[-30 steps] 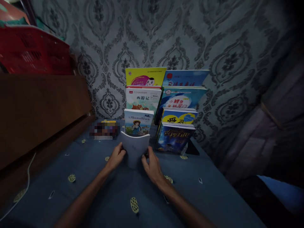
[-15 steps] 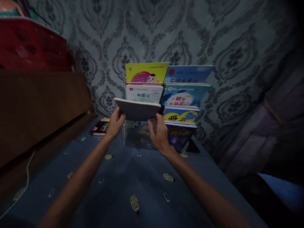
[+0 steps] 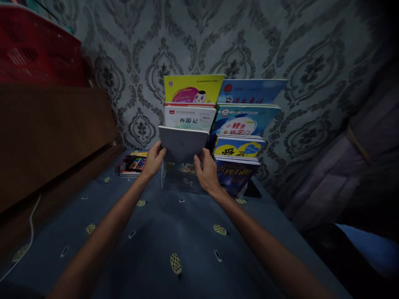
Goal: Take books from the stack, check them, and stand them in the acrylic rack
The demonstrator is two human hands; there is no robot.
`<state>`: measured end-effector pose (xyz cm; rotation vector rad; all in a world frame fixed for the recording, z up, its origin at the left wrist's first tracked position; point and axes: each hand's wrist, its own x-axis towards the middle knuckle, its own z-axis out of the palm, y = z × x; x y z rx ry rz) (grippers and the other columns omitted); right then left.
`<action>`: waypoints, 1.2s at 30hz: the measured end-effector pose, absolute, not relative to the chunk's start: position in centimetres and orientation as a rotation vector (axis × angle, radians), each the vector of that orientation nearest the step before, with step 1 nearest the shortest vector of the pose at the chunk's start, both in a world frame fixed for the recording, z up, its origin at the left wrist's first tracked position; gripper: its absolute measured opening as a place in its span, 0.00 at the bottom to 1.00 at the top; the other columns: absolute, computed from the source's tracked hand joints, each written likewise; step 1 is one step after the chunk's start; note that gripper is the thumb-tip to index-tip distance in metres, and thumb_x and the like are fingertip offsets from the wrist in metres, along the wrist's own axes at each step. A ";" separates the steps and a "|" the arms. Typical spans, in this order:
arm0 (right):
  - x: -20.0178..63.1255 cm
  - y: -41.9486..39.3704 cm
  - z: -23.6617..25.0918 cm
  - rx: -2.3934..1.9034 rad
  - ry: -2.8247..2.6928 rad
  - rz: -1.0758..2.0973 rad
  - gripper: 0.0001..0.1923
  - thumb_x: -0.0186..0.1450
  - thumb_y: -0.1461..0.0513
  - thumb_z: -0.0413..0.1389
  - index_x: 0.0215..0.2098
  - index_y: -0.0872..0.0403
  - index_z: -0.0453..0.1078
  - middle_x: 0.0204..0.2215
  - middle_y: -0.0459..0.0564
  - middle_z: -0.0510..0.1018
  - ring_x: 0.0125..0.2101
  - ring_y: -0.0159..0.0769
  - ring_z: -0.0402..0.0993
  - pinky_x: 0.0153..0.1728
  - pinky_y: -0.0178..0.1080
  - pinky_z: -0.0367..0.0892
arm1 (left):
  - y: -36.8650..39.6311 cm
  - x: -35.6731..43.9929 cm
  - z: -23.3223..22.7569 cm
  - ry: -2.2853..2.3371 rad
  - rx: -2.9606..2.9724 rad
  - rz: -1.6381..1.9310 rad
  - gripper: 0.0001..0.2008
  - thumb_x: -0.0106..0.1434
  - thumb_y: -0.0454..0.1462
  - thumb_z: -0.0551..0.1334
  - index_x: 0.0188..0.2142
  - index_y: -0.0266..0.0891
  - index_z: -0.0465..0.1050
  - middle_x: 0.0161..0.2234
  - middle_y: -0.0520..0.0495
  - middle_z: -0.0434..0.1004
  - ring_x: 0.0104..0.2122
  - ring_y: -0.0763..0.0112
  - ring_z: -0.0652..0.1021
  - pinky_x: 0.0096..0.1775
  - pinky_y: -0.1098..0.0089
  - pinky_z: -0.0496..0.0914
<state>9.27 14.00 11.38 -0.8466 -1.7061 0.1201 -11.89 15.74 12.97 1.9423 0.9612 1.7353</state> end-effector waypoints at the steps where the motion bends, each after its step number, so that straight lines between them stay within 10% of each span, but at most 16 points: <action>1: 9.3 14.1 11.5 -0.858 -1.709 0.100 0.12 0.72 0.57 0.45 0.49 0.53 0.63 0.41 0.55 0.76 0.40 0.43 0.74 0.45 0.48 0.72 | 15.9 -11.9 12.9 0.966 1.947 1.734 0.10 0.65 0.41 0.56 0.40 0.38 0.71 0.34 0.50 0.72 0.34 0.68 0.71 0.37 0.70 0.68; 14: 10.2 15.7 10.4 -0.985 -1.773 0.032 0.10 0.73 0.56 0.44 0.42 0.51 0.65 0.38 0.54 0.74 0.40 0.43 0.72 0.45 0.47 0.70 | 16.9 -12.0 10.6 1.223 2.031 1.682 0.10 0.68 0.38 0.53 0.42 0.37 0.70 0.37 0.47 0.74 0.38 0.67 0.73 0.42 0.68 0.70; 24: 9.6 15.6 8.8 -1.043 -1.741 -0.015 0.28 0.72 0.58 0.43 0.68 0.59 0.55 0.55 0.65 0.69 0.58 0.52 0.67 0.59 0.56 0.64 | 16.5 -11.8 9.9 1.581 2.071 1.679 0.09 0.67 0.34 0.57 0.47 0.39 0.65 0.41 0.42 0.75 0.42 0.58 0.76 0.48 0.59 0.69; 36: 9.4 17.7 6.8 -1.065 -1.674 0.004 0.30 0.71 0.56 0.45 0.69 0.57 0.56 0.62 0.64 0.69 0.61 0.51 0.67 0.62 0.59 0.62 | 16.5 -10.8 9.3 1.886 2.240 1.472 0.07 0.70 0.33 0.51 0.44 0.38 0.66 0.43 0.39 0.71 0.45 0.56 0.75 0.50 0.58 0.70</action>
